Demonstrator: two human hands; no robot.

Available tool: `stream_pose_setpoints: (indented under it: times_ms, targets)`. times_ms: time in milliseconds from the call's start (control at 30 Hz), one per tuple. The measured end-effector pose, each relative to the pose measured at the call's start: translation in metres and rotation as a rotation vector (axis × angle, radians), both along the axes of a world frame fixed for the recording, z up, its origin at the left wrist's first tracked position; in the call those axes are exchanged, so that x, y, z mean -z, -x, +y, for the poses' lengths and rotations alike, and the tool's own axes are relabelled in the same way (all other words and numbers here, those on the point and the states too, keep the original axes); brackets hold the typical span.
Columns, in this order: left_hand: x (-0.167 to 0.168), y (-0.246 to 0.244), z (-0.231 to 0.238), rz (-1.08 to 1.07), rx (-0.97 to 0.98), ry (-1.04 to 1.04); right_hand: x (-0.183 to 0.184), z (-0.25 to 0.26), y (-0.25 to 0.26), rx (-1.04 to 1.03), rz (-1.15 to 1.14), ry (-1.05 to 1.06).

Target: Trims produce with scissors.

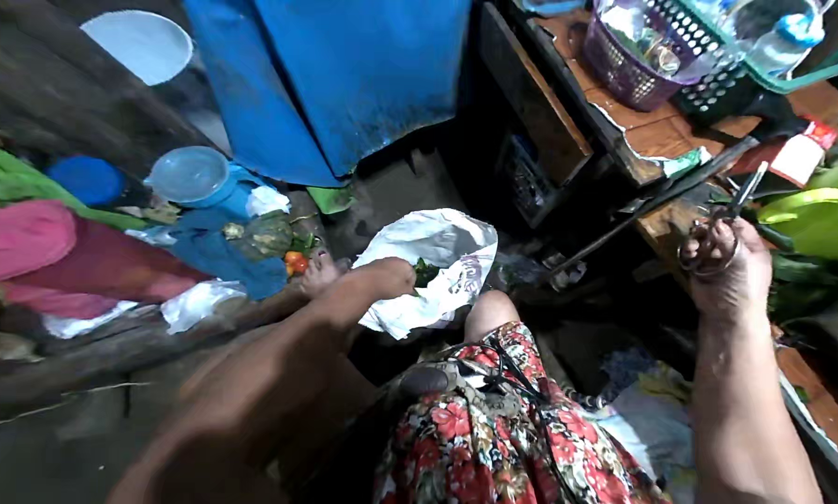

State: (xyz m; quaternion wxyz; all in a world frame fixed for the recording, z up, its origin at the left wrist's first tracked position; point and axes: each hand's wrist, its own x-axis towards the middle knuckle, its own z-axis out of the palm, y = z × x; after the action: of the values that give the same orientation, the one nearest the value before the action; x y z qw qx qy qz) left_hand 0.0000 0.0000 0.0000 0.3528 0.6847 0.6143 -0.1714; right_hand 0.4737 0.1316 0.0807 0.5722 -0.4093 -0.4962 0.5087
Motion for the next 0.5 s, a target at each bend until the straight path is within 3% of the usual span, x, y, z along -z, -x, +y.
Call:
stream_pose_setpoints:
  times_ms: [133, 333, 500]
  targets:
    - [-0.045, -0.003, 0.002, -0.092, -0.244, -0.178, -0.008, -0.038, 0.053, -0.139, 0.033, -0.078]
    - [-0.068, -0.022, -0.014, -0.537, -0.82, -0.431, 0.044, -0.104, 0.181, -0.497, -0.046, 0.365]
    - [-0.067, -0.037, -0.037, -0.787, -0.918, -0.46, 0.073, -0.13, 0.211, -0.786, -0.138, 0.399]
